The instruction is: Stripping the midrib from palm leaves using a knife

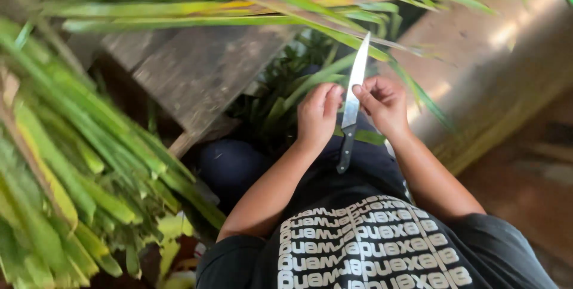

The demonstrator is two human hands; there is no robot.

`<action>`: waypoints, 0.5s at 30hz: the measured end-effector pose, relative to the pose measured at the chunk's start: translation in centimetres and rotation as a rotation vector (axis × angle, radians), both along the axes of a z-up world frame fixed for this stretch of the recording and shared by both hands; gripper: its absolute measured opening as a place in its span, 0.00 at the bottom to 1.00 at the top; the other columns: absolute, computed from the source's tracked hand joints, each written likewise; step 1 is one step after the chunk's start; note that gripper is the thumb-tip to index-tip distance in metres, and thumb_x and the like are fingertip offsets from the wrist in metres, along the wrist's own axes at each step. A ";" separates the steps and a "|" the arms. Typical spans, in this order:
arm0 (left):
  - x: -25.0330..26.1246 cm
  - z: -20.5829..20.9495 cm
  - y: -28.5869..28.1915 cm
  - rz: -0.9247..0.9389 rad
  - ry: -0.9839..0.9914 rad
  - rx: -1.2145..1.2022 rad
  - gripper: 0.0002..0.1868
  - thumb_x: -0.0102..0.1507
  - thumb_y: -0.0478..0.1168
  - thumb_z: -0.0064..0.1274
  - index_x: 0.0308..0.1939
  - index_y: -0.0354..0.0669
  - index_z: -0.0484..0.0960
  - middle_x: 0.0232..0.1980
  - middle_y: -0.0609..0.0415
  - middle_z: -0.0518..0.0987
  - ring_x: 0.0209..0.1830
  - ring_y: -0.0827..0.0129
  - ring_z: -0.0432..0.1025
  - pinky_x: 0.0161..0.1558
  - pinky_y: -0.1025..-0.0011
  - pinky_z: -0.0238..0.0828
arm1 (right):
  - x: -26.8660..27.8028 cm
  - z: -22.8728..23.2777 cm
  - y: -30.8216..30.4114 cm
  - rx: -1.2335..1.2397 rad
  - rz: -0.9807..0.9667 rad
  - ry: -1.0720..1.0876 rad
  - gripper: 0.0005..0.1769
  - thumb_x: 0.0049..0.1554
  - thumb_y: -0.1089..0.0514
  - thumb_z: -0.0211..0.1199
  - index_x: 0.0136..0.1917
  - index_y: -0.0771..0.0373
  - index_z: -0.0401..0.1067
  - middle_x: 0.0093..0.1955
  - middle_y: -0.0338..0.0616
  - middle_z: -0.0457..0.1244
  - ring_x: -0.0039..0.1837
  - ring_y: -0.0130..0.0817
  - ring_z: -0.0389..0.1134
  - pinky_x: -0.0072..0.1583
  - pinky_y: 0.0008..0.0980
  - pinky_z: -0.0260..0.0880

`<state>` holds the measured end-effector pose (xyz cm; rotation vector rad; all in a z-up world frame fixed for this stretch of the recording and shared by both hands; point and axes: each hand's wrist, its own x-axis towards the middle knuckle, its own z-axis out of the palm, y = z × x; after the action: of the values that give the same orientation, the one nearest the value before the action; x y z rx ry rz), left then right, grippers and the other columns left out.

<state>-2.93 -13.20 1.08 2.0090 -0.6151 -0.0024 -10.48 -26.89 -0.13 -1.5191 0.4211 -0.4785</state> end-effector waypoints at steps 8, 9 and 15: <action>1.9 0.6 8.6 0.351 -0.243 0.078 0.24 0.65 0.55 0.49 0.18 0.51 0.65 0.16 0.58 0.66 0.20 0.64 0.71 0.23 0.70 0.69 | 6.3 -0.8 4.8 -0.067 0.227 0.003 0.09 0.63 0.65 0.62 0.41 0.70 0.70 0.25 0.51 0.61 0.24 0.29 0.61 0.29 0.22 0.61; 1.8 0.2 9.5 0.388 -0.238 0.083 0.24 0.65 0.55 0.49 0.18 0.51 0.65 0.16 0.58 0.66 0.20 0.64 0.71 0.23 0.70 0.69 | 7.1 -0.7 5.5 -0.067 0.265 0.005 0.09 0.63 0.65 0.62 0.41 0.70 0.70 0.25 0.51 0.61 0.24 0.29 0.61 0.29 0.22 0.61; 0.9 0.8 14.7 0.277 0.345 -0.182 0.19 0.68 0.53 0.43 0.57 0.48 0.71 0.47 0.42 0.79 0.48 0.44 0.75 0.48 0.53 0.75 | 11.1 -1.3 10.1 0.011 0.440 -0.038 0.09 0.65 0.65 0.60 0.43 0.71 0.67 0.27 0.56 0.61 0.26 0.34 0.64 0.29 0.24 0.65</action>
<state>-2.06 1.49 1.84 1.8438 -0.1116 -0.1195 0.62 -16.80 -1.44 -1.5342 0.0531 -0.1578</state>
